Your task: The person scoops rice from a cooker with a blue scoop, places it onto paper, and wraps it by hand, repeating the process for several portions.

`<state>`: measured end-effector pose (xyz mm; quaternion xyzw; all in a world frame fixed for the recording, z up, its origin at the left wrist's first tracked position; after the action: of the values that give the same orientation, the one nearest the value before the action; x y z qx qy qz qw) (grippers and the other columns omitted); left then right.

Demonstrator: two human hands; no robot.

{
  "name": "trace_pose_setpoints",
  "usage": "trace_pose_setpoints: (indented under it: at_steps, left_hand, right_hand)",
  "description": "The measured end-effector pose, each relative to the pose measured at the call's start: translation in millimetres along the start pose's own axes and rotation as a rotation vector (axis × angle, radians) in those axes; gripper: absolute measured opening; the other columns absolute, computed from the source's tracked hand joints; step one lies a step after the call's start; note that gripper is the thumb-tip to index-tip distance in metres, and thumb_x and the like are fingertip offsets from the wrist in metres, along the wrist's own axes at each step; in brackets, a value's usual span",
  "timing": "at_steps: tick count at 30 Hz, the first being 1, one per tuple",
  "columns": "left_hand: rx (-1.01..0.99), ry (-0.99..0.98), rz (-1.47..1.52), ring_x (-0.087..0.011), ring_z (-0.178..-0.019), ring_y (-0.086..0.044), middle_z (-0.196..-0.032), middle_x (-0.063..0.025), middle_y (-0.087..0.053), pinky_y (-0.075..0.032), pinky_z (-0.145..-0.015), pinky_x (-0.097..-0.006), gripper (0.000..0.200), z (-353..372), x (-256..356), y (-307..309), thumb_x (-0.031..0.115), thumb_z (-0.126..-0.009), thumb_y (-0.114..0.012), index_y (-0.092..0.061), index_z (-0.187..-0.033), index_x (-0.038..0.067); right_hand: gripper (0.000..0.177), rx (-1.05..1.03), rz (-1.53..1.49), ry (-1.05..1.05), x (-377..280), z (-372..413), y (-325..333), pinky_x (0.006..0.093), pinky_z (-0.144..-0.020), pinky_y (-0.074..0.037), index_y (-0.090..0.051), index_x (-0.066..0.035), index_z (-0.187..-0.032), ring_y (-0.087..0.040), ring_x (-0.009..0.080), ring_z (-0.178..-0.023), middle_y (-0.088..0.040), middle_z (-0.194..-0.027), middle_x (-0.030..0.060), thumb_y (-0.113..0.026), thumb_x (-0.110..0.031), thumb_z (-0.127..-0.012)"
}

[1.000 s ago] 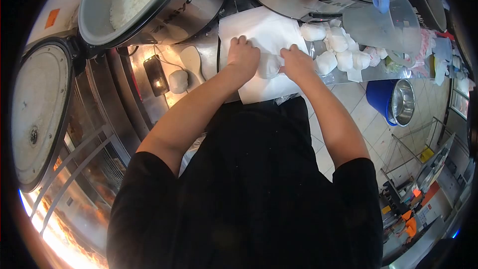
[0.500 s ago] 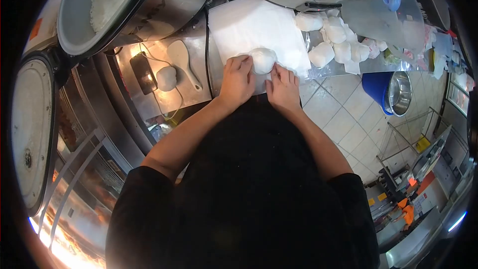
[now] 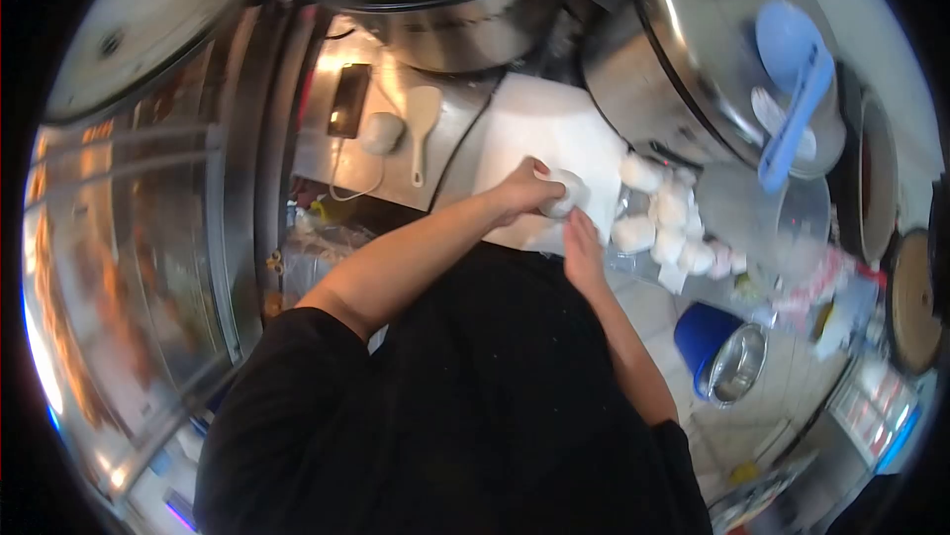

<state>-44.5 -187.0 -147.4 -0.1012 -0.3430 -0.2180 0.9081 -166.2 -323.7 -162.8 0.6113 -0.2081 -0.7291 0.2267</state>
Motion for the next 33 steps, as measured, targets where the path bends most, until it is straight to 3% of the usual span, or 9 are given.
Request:
trace_pose_setpoints:
  at_steps: [4, 11, 13, 15, 18, 21, 27, 29, 33]
  left_hand:
    - [-0.356, -0.199, 0.885, -0.0288, -0.126, -0.060, -0.130, -0.0197, -0.058, -0.050, -0.107, -0.0456, 0.059, 43.6, 27.7, 2.9, 0.013, -0.091, -0.071, -0.043, -0.141, 0.000]
    - [-0.013, -0.308, 0.471, -0.0206, -0.118, -0.064, -0.126, -0.0119, -0.062, -0.053, -0.101, -0.0366, 0.075, 128.4, 48.8, 86.4, 0.012, -0.084, -0.087, -0.042, -0.143, 0.001]
    - [0.126, -0.250, 0.396, -0.0207, -0.114, -0.066, -0.121, -0.0121, -0.064, -0.055, -0.097, -0.0353, 0.075, 143.9, 14.5, 123.2, 0.012, -0.084, -0.087, -0.041, -0.143, 0.001]
    - [0.532, -0.223, 0.126, -0.0248, -0.106, -0.069, -0.114, -0.0155, -0.067, -0.057, -0.091, -0.0367, 0.076, 167.1, -12.1, 177.9, 0.020, -0.079, -0.088, -0.046, -0.138, -0.003]
    - [1.007, -0.261, -0.024, -0.0316, -0.105, -0.069, -0.117, -0.0195, -0.066, -0.057, -0.090, -0.0422, 0.078, 166.9, -70.2, 296.5, 0.026, -0.077, -0.086, -0.046, -0.137, -0.004]
    - [1.115, -0.040, -0.316, -0.0411, -0.111, -0.067, -0.121, -0.0251, -0.066, -0.054, -0.096, -0.0517, 0.079, 150.1, -84.9, 370.5, 0.038, -0.078, -0.083, -0.047, -0.135, -0.003]
    - [0.998, 0.211, -0.679, -0.0510, -0.132, -0.048, -0.141, -0.0304, -0.052, -0.042, -0.107, -0.0594, 0.079, 124.0, -80.0, 380.8, 0.052, -0.080, -0.082, -0.054, -0.131, -0.002]
    - [1.301, -0.158, -0.667, -0.0493, -0.130, -0.049, -0.139, -0.0277, -0.053, -0.043, -0.108, -0.0565, 0.069, 142.8, -61.3, 375.4, 0.034, -0.085, -0.083, -0.055, -0.136, -0.003]
    - [0.978, -0.734, -0.396, -0.0408, -0.127, -0.055, -0.138, -0.0229, -0.055, -0.046, -0.107, -0.0504, 0.063, 168.2, 45.5, 331.5, 0.008, -0.087, -0.077, -0.052, -0.143, -0.003]
  right_hand:
    - [0.048, -0.084, -0.598, -0.054, -79.4, -33.8, 50.7, 0.0417, -0.118, -0.039, -0.050, 0.007, -0.149, -0.054, 0.0287, -0.137, -0.054, -0.151, 0.0208, -0.052, -0.022, -0.110]
    - [0.047, -0.486, -0.927, 0.025, -176.9, -70.1, 30.9, 0.0384, -0.112, -0.044, -0.047, 0.004, -0.146, -0.059, 0.0242, -0.126, -0.058, -0.139, 0.0191, -0.060, -0.008, -0.102]
    - [0.029, -0.731, -0.294, 0.070, -237.4, -66.9, 62.3, 0.0402, -0.107, -0.048, -0.061, 0.002, -0.127, -0.065, 0.0318, -0.110, -0.065, -0.122, 0.0189, -0.062, -0.006, -0.100]
    - [0.018, 0.032, 0.131, 0.739, -291.7, -65.2, 141.2, 0.0430, -0.100, -0.050, -0.067, 0.000, -0.112, -0.066, 0.0384, -0.098, -0.068, -0.109, 0.0184, -0.069, -0.009, -0.096]
    - [0.057, 1.028, 0.637, 0.438, -257.8, -68.4, 288.3, 0.0470, -0.098, -0.047, -0.053, 0.004, -0.139, -0.054, 0.0342, -0.128, -0.055, -0.137, 0.0208, -0.079, -0.024, -0.096]
    - [0.075, 0.780, 0.523, -0.108, -211.2, -120.5, 347.6, 0.0471, -0.110, -0.047, -0.042, -0.001, -0.160, -0.055, 0.0361, -0.134, -0.056, -0.148, 0.0221, -0.078, -0.023, -0.098]
    - [0.057, 0.957, 0.779, 0.011, -223.1, -133.8, 397.8, 0.0422, -0.106, -0.050, -0.051, 0.000, -0.154, -0.069, 0.0335, -0.124, -0.068, -0.139, 0.0246, -0.066, -0.027, -0.107]
    - [0.056, 0.786, 0.671, -0.051, -292.5, -161.7, 372.3, 0.0433, -0.109, -0.049, -0.049, -0.002, -0.157, -0.065, 0.0379, -0.131, -0.064, -0.145, 0.0248, -0.058, -0.030, -0.110]
    - [0.055, 0.260, 1.031, 0.338, -414.0, -264.9, 245.1, 0.0470, -0.113, -0.047, -0.042, -0.002, -0.162, -0.059, 0.0417, -0.137, -0.055, -0.158, 0.0231, -0.046, -0.008, -0.107]
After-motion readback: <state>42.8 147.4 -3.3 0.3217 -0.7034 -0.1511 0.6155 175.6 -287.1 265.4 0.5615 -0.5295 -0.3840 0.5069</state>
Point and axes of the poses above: each hand's wrist, its own z-axis away from the middle knuckle, its own y-axis out of the back of the hand, x = y × z, the point moved 6 cm from there along -z, towards the middle knuckle
